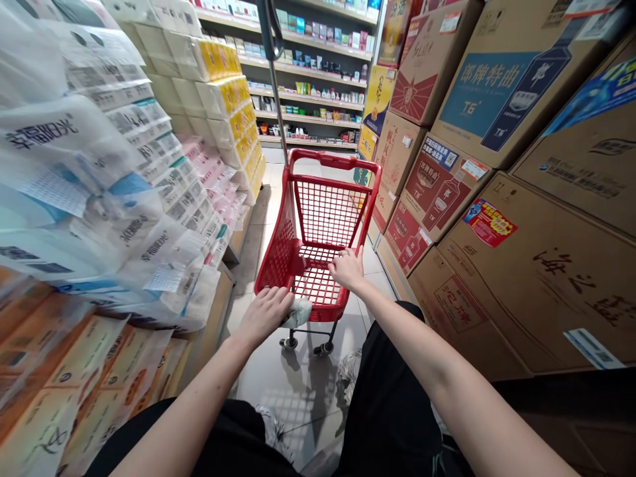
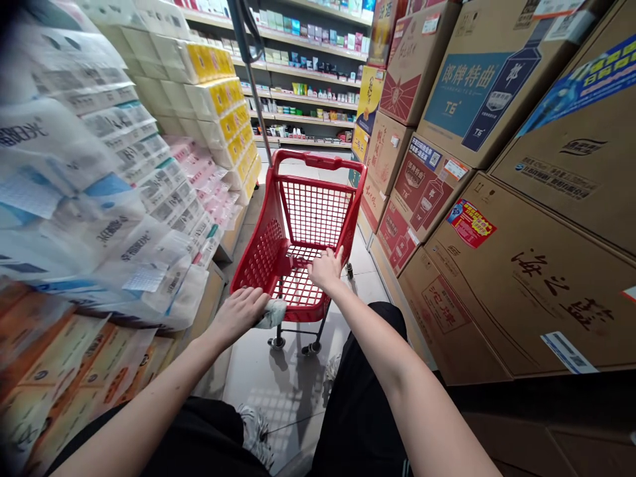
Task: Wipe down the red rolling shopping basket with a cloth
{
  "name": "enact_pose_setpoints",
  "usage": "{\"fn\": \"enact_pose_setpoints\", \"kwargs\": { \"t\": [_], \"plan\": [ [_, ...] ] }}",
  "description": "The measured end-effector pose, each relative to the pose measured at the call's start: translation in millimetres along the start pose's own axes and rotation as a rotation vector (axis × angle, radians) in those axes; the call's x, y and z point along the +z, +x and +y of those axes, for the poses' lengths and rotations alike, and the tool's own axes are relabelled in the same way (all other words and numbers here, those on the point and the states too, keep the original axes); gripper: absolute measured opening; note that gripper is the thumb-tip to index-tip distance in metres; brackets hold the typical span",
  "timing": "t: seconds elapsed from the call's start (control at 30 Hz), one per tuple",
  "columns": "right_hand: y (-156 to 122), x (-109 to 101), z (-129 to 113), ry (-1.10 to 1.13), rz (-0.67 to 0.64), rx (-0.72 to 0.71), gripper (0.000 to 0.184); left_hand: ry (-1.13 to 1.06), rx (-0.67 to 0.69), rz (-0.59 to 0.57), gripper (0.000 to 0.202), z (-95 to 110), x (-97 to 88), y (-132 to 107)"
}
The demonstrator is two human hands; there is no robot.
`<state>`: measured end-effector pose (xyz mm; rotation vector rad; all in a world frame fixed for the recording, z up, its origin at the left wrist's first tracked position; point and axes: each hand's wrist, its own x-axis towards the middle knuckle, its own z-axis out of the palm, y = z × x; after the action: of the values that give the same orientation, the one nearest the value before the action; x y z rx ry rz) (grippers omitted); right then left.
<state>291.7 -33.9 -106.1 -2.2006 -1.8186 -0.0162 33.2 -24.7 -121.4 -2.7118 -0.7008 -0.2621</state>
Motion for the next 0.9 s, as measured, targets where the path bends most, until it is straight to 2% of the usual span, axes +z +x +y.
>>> {"fn": "enact_pose_setpoints", "kwargs": {
  "t": [0.07, 0.13, 0.2, 0.27, 0.37, 0.47, 0.6, 0.77, 0.9],
  "plan": [
    [-13, 4, -6, -0.024, -0.002, 0.017, 0.032, 0.015, -0.007, 0.003, 0.011, 15, 1.3, 11],
    [-22, 7, -3, -0.064, 0.051, 0.039, 0.031, 0.018, -0.028, 0.006, 0.012, 27, 2.6, 21],
    [-25, 9, 5, -0.084, 0.09, 0.119, 0.047, 0.004, -0.045, 0.004, 0.014, 32, 3.8, 24],
    [-23, 11, 15, -0.072, 0.08, 0.213, 0.066, -0.012, -0.054, 0.007, 0.018, 28, 5.3, 21],
    [-14, 16, 20, -0.044, 0.061, 0.263, 0.077, -0.029, -0.042, 0.051, 0.028, 9, 7.7, 7],
    [-8, 21, 14, -0.035, 0.074, 0.242, 0.078, -0.035, -0.03, 0.083, 0.031, -9, 7.7, -5],
    [-7, 25, -2, -0.045, 0.092, 0.224, 0.071, -0.002, -0.016, 0.026, 0.024, -19, 4.1, -6],
    [-10, 24, -9, -0.088, 0.106, 0.228, 0.066, 0.013, 0.049, -0.089, 0.022, -12, 0.5, 3],
    [-13, 20, -6, -0.097, 0.085, 0.227, 0.066, -0.006, 0.034, -0.118, 0.019, 3, -2.8, 10]
  ]
}}
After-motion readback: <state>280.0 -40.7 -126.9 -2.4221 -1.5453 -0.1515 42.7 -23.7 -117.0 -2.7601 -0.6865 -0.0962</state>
